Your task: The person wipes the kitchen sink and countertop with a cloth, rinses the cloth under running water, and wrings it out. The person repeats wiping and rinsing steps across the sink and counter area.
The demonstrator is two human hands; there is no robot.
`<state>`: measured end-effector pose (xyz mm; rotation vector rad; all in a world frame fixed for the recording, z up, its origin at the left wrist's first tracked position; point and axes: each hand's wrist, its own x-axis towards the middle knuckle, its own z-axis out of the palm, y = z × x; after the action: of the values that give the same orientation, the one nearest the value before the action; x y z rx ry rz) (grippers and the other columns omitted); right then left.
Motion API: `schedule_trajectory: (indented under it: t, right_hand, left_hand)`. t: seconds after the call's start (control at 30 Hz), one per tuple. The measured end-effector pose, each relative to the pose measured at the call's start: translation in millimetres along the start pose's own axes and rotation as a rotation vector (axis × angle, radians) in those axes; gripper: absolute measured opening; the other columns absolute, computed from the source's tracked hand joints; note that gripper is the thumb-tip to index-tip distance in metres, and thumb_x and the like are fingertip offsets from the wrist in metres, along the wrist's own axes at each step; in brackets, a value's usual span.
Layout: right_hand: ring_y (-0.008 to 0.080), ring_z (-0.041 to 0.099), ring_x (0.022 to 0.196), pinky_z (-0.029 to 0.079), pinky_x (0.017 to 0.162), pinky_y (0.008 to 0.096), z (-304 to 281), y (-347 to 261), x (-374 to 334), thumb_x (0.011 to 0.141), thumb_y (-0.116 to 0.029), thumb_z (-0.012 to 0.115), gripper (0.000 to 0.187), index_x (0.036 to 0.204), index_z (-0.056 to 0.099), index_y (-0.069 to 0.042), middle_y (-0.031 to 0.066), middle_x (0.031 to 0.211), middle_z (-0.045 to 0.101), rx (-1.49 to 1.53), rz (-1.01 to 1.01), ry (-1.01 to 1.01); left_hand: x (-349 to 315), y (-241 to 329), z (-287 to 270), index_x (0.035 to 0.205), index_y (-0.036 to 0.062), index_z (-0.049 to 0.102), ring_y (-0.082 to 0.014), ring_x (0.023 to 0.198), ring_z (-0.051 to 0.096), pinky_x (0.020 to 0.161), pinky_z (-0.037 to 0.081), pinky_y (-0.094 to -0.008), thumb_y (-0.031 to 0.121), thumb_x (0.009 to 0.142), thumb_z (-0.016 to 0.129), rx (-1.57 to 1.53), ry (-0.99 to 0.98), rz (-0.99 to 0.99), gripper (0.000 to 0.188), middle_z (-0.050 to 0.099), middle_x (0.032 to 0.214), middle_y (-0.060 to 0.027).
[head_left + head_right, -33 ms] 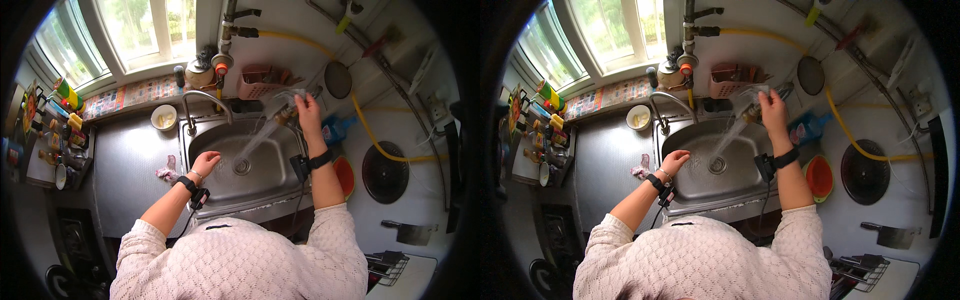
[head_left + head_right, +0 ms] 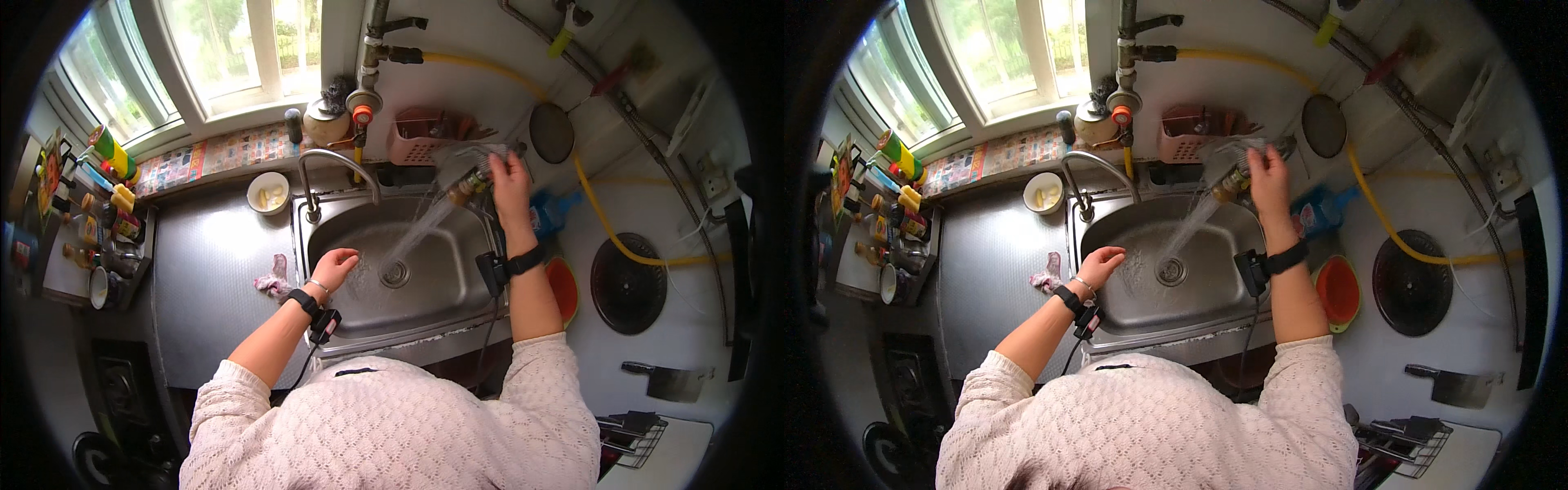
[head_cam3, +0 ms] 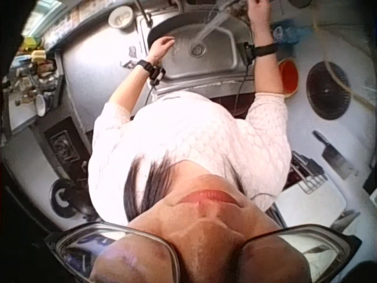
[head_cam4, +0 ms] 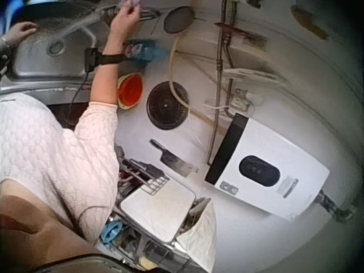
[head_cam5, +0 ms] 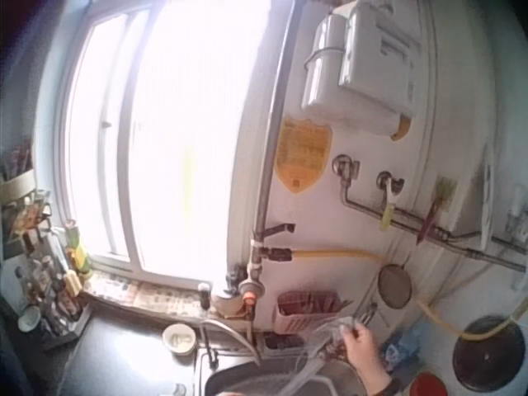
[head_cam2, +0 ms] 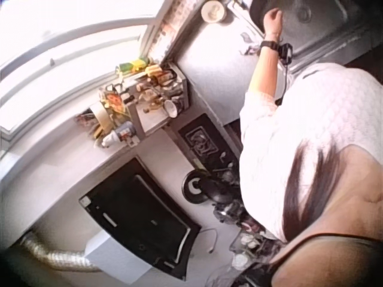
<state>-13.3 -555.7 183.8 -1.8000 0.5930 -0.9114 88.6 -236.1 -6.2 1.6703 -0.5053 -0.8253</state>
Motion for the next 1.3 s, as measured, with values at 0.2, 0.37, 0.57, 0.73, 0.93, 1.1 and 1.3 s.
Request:
schedule_trajectory:
  t: [0.2, 0.37, 0.57, 0.73, 0.93, 1.1, 1.3]
  right_hand:
    - [0.0162, 0.055, 0.1, 0.043, 0.088, 0.0295, -52.2, 8.8, 16.3, 0.093, -0.007, 0.049, 0.016, 0.106, 0.059, -0.006, 0.0046, 0.107, 0.058, 0.452, -0.054, 0.092]
    - [0.0206, 0.056, 0.104, 0.045, 0.094, 0.0352, -64.5, 43.1, -14.0, 0.09, -0.002, 0.05, 0.02, 0.109, 0.057, -0.007, 0.0068, 0.106, 0.058, 0.685, 0.251, 0.097]
    - [0.0261, 0.058, 0.107, 0.05, 0.096, 0.0437, -20.4, 90.8, -66.7, 0.088, 0.004, 0.053, 0.028, 0.113, 0.057, -0.007, 0.0098, 0.106, 0.06, 0.814, 0.458, 0.061]
    - [0.0251, 0.063, 0.097, 0.053, 0.093, 0.0393, 44.9, 164.4, -95.2, 0.09, 0.001, 0.059, 0.021, 0.11, 0.058, -0.001, 0.0107, 0.1, 0.063, 1.017, 0.831, -0.171]
    - [0.0205, 0.064, 0.099, 0.055, 0.088, 0.0325, 88.8, 159.3, -90.2, 0.091, -0.024, 0.066, 0.024, 0.1, 0.064, -0.002, 0.0099, 0.101, 0.067, 1.035, 0.917, -0.165]
    - [0.0215, 0.056, 0.114, 0.044, 0.098, 0.0429, 80.8, 157.2, -101.8, 0.092, -0.03, 0.065, 0.04, 0.125, 0.057, -0.01, 0.0061, 0.122, 0.06, 0.693, 0.921, -0.235]
    - [0.0141, 0.043, 0.127, 0.033, 0.104, 0.0383, 71.6, 122.5, -128.9, 0.091, -0.021, 0.066, 0.055, 0.141, 0.044, -0.016, 0.002, 0.139, 0.049, 0.299, 0.784, -0.589]
  left_hand:
    - [-6.4, -5.9, -10.4, 0.117, 0.0009, 0.063, -0.0101, 0.089, 0.06, 0.079, 0.048, -0.0244, 0.021, 0.093, 0.063, 0.022, -0.011, -0.034, 0.032, 0.069, 0.102, -0.0044]
    - [-13.6, -15.6, -14.7, 0.117, 0.0009, 0.063, -0.0113, 0.091, 0.061, 0.08, 0.048, -0.025, 0.021, 0.093, 0.063, 0.07, 0.01, -0.061, 0.032, 0.068, 0.103, -0.0049]
    - [-20.4, -31.8, -17.6, 0.119, -0.0005, 0.061, -0.0119, 0.094, 0.061, 0.083, 0.048, -0.0244, 0.021, 0.093, 0.062, 0.022, 0.016, -0.074, 0.034, 0.068, 0.106, -0.0055]
    - [-22.9, -35.7, -18.9, 0.114, -0.0003, 0.063, -0.0187, 0.097, 0.062, 0.087, 0.049, -0.0294, 0.019, 0.091, 0.063, 0.172, 0.062, 0.035, 0.03, 0.067, 0.105, -0.0099]
    - [-57.4, -53.7, -70.4, 0.113, 0.0165, 0.065, -0.0385, 0.125, 0.04, 0.099, 0.039, -0.0481, 0.018, 0.079, 0.068, 0.884, 0.604, 0.108, 0.035, 0.047, 0.134, -0.0125]
    - [-53.0, -77.9, -106.3, 0.108, 0.0151, 0.067, -0.0304, 0.114, 0.054, 0.095, 0.044, -0.0461, 0.026, 0.078, 0.069, 0.813, 0.416, -0.437, 0.032, 0.06, 0.12, -0.0132]
    - [-18.4, -36.2, -44.2, 0.099, 0.003, 0.064, -0.0202, 0.084, 0.064, 0.074, 0.051, -0.0315, 0.014, 0.09, 0.064, 0.447, 0.176, 0.197, 0.014, 0.066, 0.093, -0.0114]
